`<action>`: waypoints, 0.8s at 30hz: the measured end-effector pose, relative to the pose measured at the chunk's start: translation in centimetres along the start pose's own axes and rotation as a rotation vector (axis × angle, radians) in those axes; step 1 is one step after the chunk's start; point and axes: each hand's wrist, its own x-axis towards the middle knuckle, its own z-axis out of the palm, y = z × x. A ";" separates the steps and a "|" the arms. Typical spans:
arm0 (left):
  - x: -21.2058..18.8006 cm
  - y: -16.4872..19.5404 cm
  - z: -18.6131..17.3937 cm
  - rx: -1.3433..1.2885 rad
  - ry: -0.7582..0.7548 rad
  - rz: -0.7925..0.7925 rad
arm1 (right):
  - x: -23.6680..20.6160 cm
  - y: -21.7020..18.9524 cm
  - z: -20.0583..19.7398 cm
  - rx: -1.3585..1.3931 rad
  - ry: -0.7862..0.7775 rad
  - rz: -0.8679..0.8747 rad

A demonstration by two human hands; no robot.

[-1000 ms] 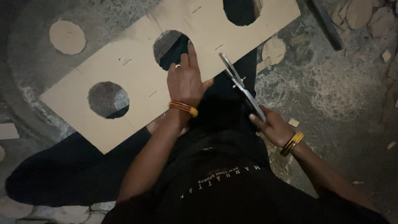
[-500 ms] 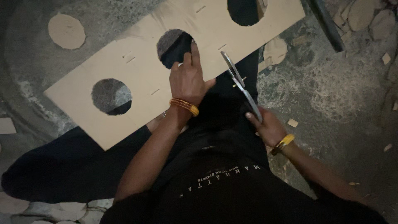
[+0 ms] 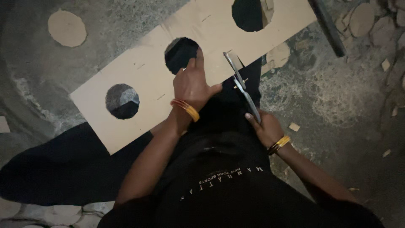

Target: The person sits on the floor cutting circular holes in cardboard sheets. They cut cardboard with shears, then hold a punch on a drawn circle and strike it with a hammer to cut holes, repeating across the sheet and pushing the cut pieces out.

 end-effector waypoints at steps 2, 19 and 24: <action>0.4 0.1 -0.7 -0.050 -0.025 -0.005 | 0.1 0.2 0.0 0.030 0.015 -0.034; -11.0 -10.3 -3.0 0.046 0.139 -0.267 | -0.6 3.5 -0.9 0.173 -0.245 0.021; -6.1 -8.6 -1.1 -0.078 0.240 -0.390 | -0.7 3.5 -0.8 0.179 -0.223 -0.003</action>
